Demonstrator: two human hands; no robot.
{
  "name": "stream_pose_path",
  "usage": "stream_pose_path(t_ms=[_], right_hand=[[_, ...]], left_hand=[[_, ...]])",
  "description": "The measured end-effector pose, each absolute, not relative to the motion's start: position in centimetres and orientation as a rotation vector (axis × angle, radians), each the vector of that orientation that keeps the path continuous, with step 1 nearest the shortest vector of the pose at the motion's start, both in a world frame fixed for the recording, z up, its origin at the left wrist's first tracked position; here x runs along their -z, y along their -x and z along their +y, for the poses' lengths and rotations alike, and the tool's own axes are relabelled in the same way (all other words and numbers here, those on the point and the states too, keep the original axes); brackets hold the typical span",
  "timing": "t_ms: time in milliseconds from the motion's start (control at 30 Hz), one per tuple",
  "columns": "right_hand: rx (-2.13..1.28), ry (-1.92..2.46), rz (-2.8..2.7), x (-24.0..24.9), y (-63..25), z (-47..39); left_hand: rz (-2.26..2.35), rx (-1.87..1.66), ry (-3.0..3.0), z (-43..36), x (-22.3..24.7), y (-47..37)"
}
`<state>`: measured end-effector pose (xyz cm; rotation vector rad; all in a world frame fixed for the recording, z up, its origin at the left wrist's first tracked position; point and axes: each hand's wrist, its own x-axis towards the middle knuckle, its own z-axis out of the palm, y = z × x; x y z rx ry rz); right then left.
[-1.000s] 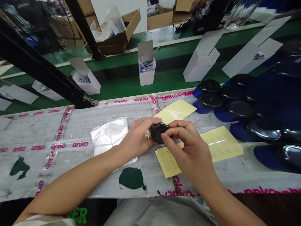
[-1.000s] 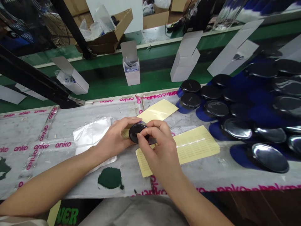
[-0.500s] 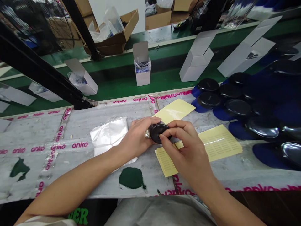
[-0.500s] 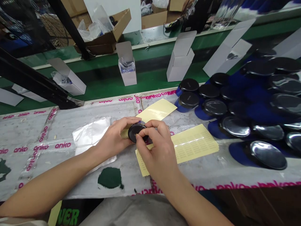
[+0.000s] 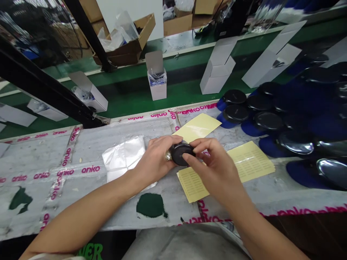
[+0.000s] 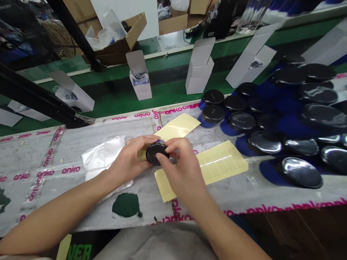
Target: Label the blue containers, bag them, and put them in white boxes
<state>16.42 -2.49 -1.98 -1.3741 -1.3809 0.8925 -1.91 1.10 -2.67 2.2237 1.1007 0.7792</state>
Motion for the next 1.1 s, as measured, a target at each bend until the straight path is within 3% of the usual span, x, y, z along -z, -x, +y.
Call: stream_pose_path(t_ms=[133, 267, 467, 633, 733, 833, 1100], right_hand=[[-1.108, 1.332, -1.394, 1.5, -17.9, -1.6], [-0.838, 1.296, -1.97, 1.4, -17.9, -1.1], [-0.296, 1.431, -2.092, 2.1, -18.2, 0.3], [0.056, 1.285, -2.192, 1.5, -16.8, -0.7], [-0.027, 1.096, -2.213, 1.6, -15.7, -2.2], [-0.101, 1.195, -2.134, 2.3, -15.4, -3.0], [-0.229, 1.304, -1.873, 3.4, -15.5, -3.4]], left_hand=[[1.092, -0.722, -2.225, 1.1, 2.3, 1.8], [1.21, -0.523, -2.236, 1.5, 1.1, 2.5], [1.592, -0.159, -2.123, 2.6, -0.1, 4.1], [1.529, -0.241, -1.975, 2.9, -0.4, 4.2], [1.289, -0.379, -1.576, 2.8, -0.8, 4.0], [1.021, -0.496, -1.203, 2.7, -0.8, 3.8], [0.955, -0.54, -1.076, 2.3, 0.0, 3.1]])
